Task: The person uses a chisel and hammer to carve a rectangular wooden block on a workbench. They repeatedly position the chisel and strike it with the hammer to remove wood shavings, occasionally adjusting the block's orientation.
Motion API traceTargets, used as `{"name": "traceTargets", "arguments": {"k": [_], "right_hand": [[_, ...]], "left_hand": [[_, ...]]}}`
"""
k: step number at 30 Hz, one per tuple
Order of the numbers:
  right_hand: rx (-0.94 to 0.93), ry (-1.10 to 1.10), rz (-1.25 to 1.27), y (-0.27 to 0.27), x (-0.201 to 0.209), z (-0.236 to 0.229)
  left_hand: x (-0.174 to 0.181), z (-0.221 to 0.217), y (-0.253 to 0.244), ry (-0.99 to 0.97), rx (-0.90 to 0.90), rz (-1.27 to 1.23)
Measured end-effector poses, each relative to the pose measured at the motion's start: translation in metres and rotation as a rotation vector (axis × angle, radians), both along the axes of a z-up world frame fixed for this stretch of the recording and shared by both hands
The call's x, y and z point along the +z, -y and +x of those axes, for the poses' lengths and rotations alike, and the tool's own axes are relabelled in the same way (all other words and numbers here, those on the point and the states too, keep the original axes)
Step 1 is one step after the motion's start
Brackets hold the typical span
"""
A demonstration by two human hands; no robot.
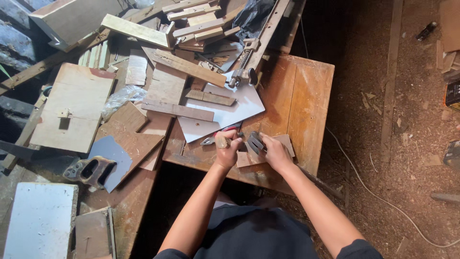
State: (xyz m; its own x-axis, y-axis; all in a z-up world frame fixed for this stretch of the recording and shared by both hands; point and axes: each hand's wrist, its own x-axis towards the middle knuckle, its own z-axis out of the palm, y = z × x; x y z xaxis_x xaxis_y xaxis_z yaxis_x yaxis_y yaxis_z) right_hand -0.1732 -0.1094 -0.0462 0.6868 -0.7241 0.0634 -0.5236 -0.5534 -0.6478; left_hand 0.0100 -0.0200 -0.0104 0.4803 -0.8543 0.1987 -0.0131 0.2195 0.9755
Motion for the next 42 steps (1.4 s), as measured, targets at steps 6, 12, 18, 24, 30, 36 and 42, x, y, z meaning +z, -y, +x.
{"name": "traceTargets", "arguments": {"k": [6,12,18,24,30,36,42], "right_hand": [[-0.297,-0.152,0.314,-0.020,0.066,0.009],[-0.173,0.102,0.099,-0.061,0.185,0.024],[-0.123,0.000,0.180,-0.105,0.252,0.052],[-0.023,0.063,0.094,-0.126,0.284,0.068],[-0.108,-0.215,0.138,-0.136,0.274,0.100],[-0.115,-0.131,0.247,-0.147,0.266,0.094],[-0.011,-0.128,0.089,-0.146,0.255,0.117]], "left_hand": [[0.006,0.005,-0.006,0.159,0.044,0.027],[0.005,0.011,-0.010,0.180,0.075,0.002],[-0.001,0.011,-0.008,0.065,-0.050,-0.068],[-0.020,0.011,-0.004,0.151,-0.076,-0.215],[-0.038,0.004,-0.001,0.206,0.068,-0.027],[-0.033,0.004,-0.003,0.214,0.104,0.002],[-0.008,0.005,-0.007,0.279,0.073,-0.038]]}}
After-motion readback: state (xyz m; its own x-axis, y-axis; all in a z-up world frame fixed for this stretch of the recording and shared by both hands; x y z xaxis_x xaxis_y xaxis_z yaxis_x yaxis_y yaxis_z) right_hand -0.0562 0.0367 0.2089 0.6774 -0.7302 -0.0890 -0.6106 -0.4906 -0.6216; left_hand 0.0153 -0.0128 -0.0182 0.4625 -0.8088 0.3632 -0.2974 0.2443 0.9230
